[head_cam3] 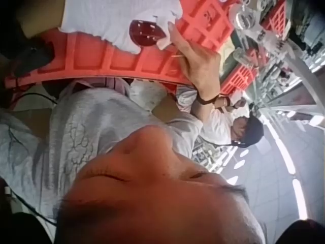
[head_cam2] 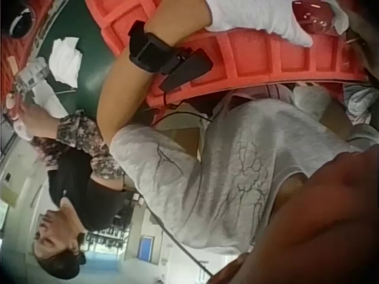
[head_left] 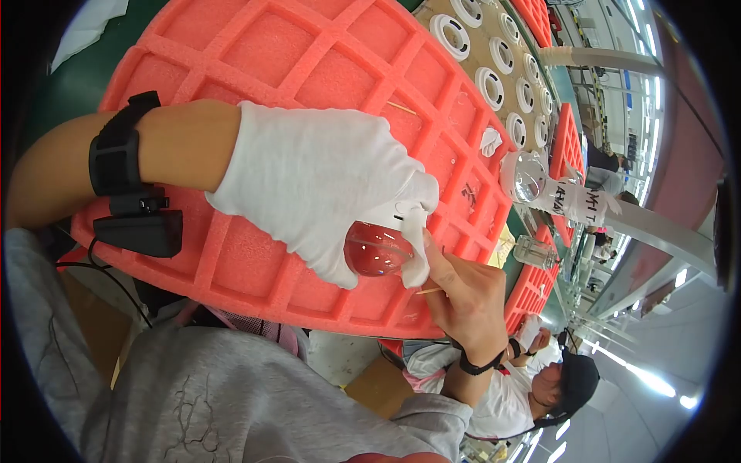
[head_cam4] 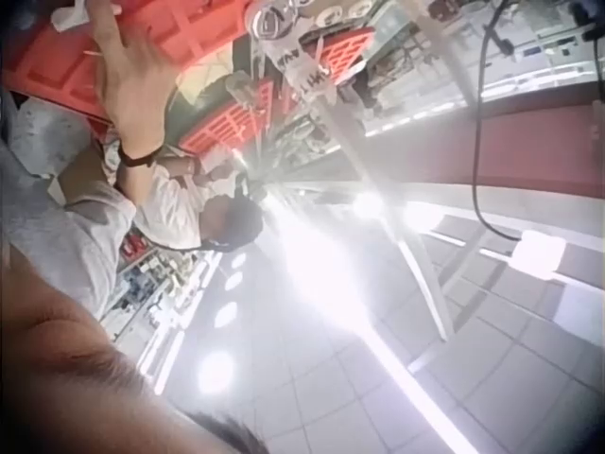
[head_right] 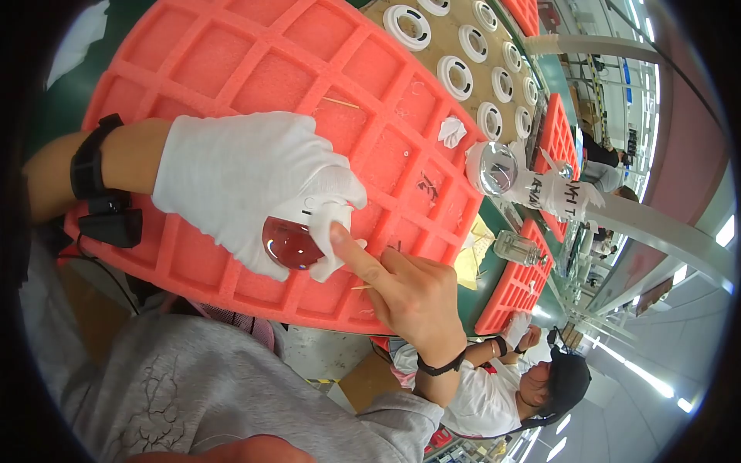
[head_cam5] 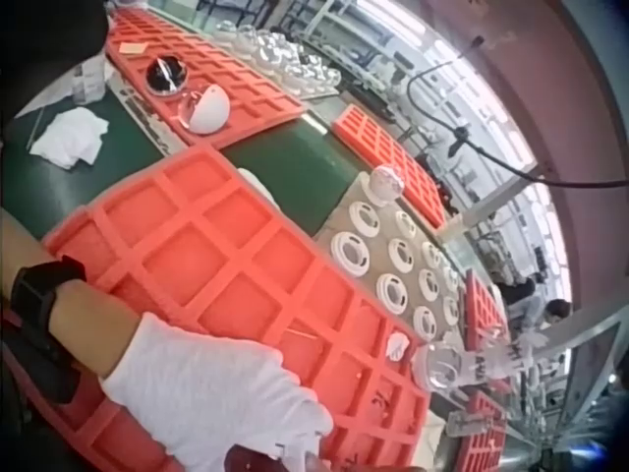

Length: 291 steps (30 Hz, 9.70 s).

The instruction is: The person picks up a sphere from a tray, wipes it with a cloth, and uses a toothpick to scrape the edge between the white and clear sections before returning it to the tray.

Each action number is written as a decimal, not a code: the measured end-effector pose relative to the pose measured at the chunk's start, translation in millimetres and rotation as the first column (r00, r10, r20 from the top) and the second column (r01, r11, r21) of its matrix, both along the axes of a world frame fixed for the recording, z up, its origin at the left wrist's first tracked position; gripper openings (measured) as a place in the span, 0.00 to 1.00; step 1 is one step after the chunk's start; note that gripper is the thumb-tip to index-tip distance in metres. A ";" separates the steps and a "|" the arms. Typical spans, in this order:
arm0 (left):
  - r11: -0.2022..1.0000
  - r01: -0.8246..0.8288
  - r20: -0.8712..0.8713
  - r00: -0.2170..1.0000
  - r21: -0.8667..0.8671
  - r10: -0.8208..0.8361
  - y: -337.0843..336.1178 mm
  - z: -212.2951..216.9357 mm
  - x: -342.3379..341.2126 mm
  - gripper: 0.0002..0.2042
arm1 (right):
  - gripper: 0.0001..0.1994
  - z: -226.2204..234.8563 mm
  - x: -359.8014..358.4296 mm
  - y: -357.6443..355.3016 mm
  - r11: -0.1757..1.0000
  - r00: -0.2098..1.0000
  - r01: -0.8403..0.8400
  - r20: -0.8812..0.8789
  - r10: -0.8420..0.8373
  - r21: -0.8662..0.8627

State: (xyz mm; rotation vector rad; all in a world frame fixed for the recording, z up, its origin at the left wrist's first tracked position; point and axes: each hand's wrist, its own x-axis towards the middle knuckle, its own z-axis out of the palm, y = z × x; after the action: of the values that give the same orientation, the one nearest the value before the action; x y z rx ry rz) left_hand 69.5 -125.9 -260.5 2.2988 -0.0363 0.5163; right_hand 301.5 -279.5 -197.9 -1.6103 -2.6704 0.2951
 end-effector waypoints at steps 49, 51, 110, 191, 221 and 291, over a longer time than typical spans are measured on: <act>0.985 0.044 0.003 0.999 0.167 -0.045 -8.4 15.0 -24.8 0.32 | 0.40 -2.7 -15.5 -23.5 0.993 0.973 0.094 -0.218 -0.075 0.078; 0.983 0.023 -0.005 1.000 0.180 -0.023 -8.8 16.8 -20.5 0.32 | 0.42 -5.1 -10.1 -29.1 0.988 0.965 0.124 -0.241 -0.100 0.086; 0.828 -0.430 -0.029 0.882 0.360 0.470 -37.5 13.2 76.2 0.19 | 0.37 -25.4 -40.2 -27.1 0.775 0.681 0.627 -0.541 -0.493 0.083; 0.953 -0.078 -0.217 0.976 -0.292 0.013 2.0 41.4 108.7 0.48 | 0.09 7.7 80.1 36.4 0.945 0.860 0.233 -0.503 -0.090 0.230; 0.877 -0.174 -0.242 0.968 -0.449 0.068 -4.0 42.1 108.9 0.47 | 0.14 -0.1 81.1 28.5 0.931 0.902 0.098 -0.427 0.066 0.351; 0.985 -0.053 -0.255 0.967 -0.165 0.009 0.5 38.4 111.6 0.39 | 0.11 0.4 84.6 24.9 0.953 0.806 0.176 -0.592 0.006 0.249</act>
State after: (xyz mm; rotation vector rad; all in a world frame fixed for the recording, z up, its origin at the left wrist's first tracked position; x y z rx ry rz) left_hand 181.2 -125.4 -222.1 2.1819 0.1640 0.2270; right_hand 386.1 -254.6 -197.4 -1.2747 -2.0480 0.3142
